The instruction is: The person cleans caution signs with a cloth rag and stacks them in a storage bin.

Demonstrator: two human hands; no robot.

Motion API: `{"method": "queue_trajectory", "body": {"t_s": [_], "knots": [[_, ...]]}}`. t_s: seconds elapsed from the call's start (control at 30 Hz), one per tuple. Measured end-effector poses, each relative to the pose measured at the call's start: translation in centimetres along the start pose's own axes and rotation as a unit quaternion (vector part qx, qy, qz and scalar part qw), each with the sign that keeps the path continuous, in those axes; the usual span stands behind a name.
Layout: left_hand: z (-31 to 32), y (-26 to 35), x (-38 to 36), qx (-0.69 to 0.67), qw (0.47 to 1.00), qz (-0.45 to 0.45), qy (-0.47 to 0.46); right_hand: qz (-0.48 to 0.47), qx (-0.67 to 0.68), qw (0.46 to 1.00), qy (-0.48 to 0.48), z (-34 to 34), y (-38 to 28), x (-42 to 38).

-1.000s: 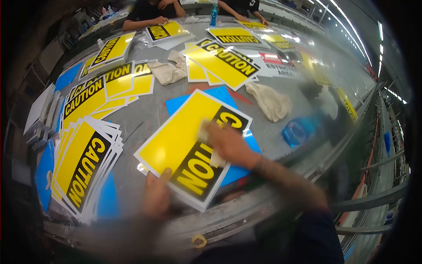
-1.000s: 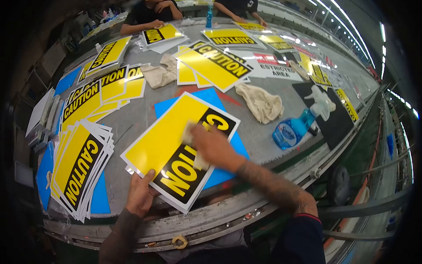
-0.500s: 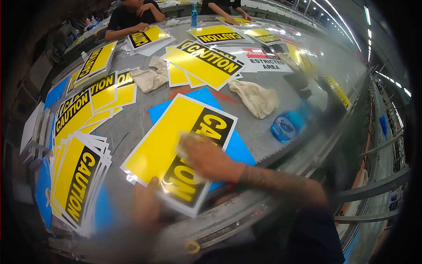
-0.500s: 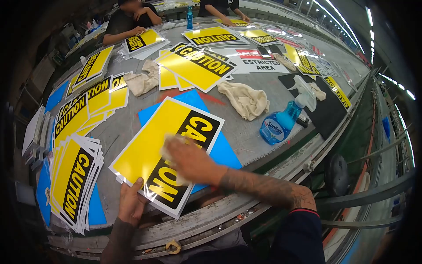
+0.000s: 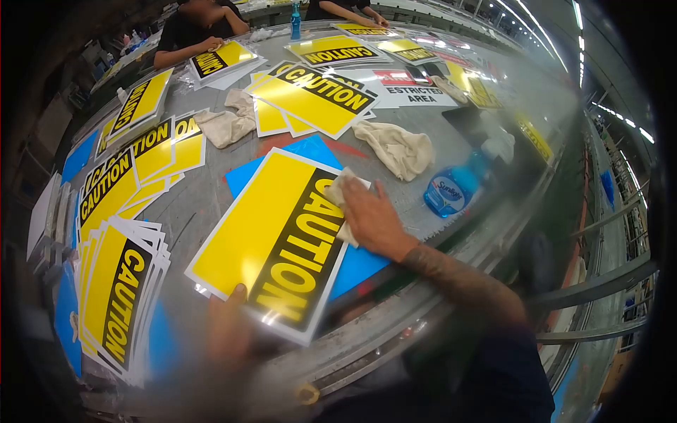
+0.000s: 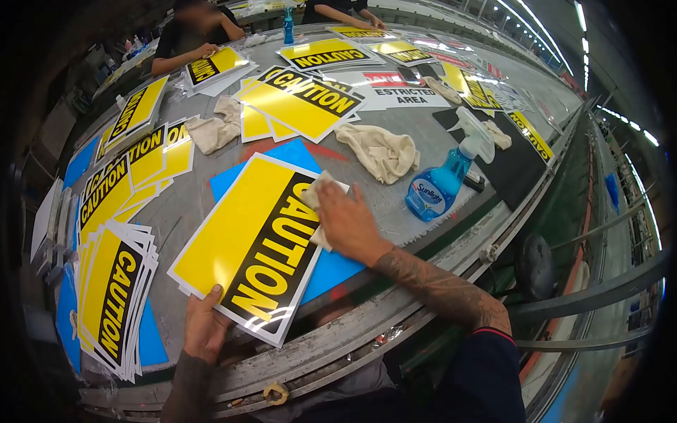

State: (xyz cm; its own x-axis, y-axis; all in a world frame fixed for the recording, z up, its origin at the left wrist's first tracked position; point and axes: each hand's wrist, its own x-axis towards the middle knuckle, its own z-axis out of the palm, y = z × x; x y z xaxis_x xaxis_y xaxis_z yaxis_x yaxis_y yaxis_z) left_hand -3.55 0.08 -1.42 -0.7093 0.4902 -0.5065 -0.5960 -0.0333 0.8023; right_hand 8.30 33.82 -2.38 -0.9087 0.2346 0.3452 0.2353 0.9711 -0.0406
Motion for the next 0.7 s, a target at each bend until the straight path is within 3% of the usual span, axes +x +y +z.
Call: {"method": "queue_trajectory", "body": {"t_s": [0.1,0.17,0.23,0.3,0.4,0.53,0.57,0.67,0.7], "knots": [[-0.9,-1.1,0.7,0.003,0.999,0.040,-0.024,-0.020,-0.082,0.994,-0.072,-0.4,-2.6,-0.5],[-1.3,-1.3,0.7,0.013,0.998,0.052,-0.045,-0.090,0.025,0.995,-0.025,0.2,-5.8,-2.7],[-1.1,-1.2,0.8,0.030,0.998,0.023,-0.052,-0.064,0.085,0.993,-0.042,-0.2,-3.3,-2.0],[-1.0,-1.1,0.8,0.001,1.000,0.008,-0.027,0.075,0.070,0.988,-0.111,-2.1,-0.5,1.2],[0.5,-1.6,0.9,-0.080,0.995,0.058,0.000,0.004,-0.029,0.998,-0.055,0.6,-1.6,0.4],[0.1,-0.9,0.6,-0.052,0.997,0.032,-0.039,-0.182,0.141,0.969,-0.094,-1.1,-8.4,-2.2],[0.3,-0.6,0.3,-0.047,0.997,0.030,-0.043,-0.172,0.193,0.961,-0.099,-1.2,-7.7,-1.1],[0.9,0.1,-0.1,-0.050,0.998,0.013,-0.028,-0.073,0.114,0.991,-0.005,2.3,-2.9,3.6],[0.8,-0.3,-0.1,-0.049,0.998,0.013,-0.026,-0.102,0.103,0.989,0.001,2.5,-3.6,3.3]]}}
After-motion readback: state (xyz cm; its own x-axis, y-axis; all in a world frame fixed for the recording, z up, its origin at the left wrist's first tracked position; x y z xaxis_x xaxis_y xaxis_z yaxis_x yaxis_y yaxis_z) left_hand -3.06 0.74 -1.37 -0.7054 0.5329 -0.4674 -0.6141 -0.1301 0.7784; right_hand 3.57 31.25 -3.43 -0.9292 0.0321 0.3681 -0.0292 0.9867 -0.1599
